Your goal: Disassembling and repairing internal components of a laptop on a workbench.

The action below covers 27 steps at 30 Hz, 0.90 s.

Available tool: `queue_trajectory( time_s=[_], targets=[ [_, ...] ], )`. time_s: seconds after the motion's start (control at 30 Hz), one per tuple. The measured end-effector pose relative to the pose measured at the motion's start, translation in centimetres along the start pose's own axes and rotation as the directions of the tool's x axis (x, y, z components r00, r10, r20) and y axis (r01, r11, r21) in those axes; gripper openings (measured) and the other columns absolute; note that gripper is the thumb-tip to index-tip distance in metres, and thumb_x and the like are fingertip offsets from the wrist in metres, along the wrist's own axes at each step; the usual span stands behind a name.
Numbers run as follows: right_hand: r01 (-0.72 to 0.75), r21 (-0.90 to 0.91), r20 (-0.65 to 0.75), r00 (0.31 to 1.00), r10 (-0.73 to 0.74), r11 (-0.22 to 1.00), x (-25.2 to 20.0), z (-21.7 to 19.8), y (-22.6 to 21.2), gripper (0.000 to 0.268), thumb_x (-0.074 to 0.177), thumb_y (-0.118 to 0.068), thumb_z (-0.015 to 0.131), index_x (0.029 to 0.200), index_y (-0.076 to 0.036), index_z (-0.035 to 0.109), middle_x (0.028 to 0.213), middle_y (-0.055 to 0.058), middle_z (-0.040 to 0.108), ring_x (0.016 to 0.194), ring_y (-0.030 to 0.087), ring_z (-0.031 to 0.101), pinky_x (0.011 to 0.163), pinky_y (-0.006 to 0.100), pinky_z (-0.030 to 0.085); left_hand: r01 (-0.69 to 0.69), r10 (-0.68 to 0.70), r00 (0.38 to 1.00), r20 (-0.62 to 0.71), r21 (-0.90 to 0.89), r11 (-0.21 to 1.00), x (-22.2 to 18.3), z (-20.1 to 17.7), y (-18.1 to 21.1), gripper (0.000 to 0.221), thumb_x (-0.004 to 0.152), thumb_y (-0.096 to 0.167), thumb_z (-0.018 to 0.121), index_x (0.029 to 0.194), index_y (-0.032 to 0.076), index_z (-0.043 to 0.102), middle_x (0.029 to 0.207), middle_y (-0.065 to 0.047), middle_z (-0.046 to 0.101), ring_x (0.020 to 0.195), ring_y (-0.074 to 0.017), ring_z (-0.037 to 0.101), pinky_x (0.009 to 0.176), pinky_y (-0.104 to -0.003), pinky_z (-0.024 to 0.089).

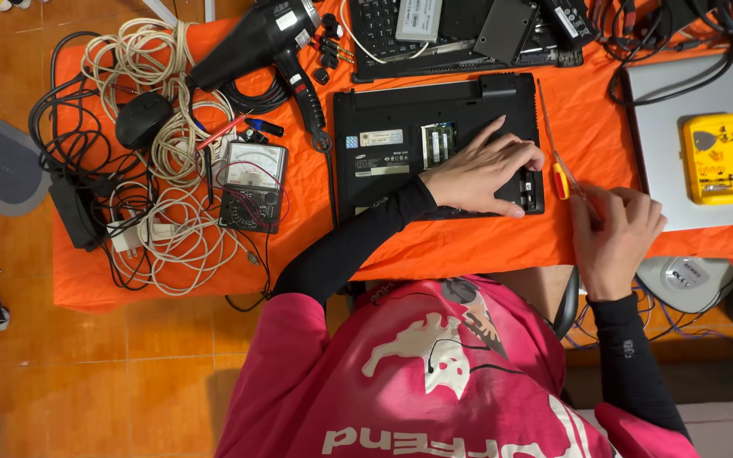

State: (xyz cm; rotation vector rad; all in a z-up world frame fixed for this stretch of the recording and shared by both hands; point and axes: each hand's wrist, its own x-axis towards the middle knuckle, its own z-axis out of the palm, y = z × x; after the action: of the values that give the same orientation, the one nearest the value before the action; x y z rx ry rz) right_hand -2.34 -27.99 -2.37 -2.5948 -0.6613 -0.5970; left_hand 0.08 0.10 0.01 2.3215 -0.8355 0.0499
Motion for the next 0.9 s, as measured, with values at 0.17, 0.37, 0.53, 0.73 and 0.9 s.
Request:
queue_trajectory(
  time_s=[0.17,0.37,0.53,0.73,0.9],
  targets=[
    [0.171,0.141,0.118,0.975,-0.189,0.975,2.6,-2.8,-3.8,0.012,0.102,-0.018,0.08,0.112,-0.014,0.076,0.106,0.004,0.058,0.1,0.025,0.053,0.093,0.039,0.037,-0.008,0.008,1.0,-0.003,-0.015,1.0,-0.2,0.2,0.1,0.068,0.079,0.047,0.084,0.124,0.013,0.045,0.12,-0.001,0.056,0.128,-0.0236,0.051,0.125,-0.064,0.005],
    [0.298,0.085,0.244,0.919,-0.31,0.951,4.9,-4.1,-5.3,0.019,0.093,-0.019,0.079,0.11,-0.013,0.077,0.102,0.005,0.064,0.096,0.026,0.058,0.088,0.039,0.043,-0.013,0.013,1.0,-0.012,0.033,0.999,-0.2,0.0,0.4,0.067,0.079,0.049,0.082,0.123,0.013,0.047,0.123,-0.001,0.056,0.131,-0.024,0.049,0.125,-0.064,0.005],
    [0.073,0.232,0.306,0.941,-0.144,0.97,5.0,-3.7,-5.4,0.027,0.094,-0.021,0.078,0.115,-0.005,0.073,0.105,0.014,0.066,0.094,0.034,0.064,0.081,0.042,0.05,-0.054,0.059,0.998,-0.036,0.127,0.99,-0.5,-0.6,0.6,0.073,0.073,0.054,0.082,0.13,0.015,0.057,0.139,-0.006,0.053,0.145,-0.0293,0.035,0.122,-0.07,0.003],
    [-0.173,0.397,0.365,0.931,0.017,0.901,1.4,-1.7,-3.5,0.032,0.096,-0.013,0.076,0.123,0.003,0.065,0.109,0.02,0.065,0.099,0.038,0.065,0.084,0.043,0.052,-0.132,0.134,0.991,0.01,0.258,0.957,0.1,0.9,0.9,0.074,0.069,0.054,0.084,0.129,0.016,0.066,0.15,-0.012,0.05,0.15,-0.0401,0.02,0.109,-0.087,-0.003],
    [-0.227,0.433,0.329,0.941,0.081,0.873,1.4,-1.7,-4.3,0.029,0.099,-0.007,0.076,0.124,0.002,0.065,0.105,0.017,0.06,0.095,0.033,0.061,0.083,0.041,0.051,-0.163,0.171,0.985,-0.007,0.254,0.953,0.3,2.1,-0.7,0.065,0.081,0.048,0.083,0.134,0.015,0.067,0.146,-0.011,0.052,0.153,-0.0386,0.023,0.115,-0.084,0.002]
  ],
)
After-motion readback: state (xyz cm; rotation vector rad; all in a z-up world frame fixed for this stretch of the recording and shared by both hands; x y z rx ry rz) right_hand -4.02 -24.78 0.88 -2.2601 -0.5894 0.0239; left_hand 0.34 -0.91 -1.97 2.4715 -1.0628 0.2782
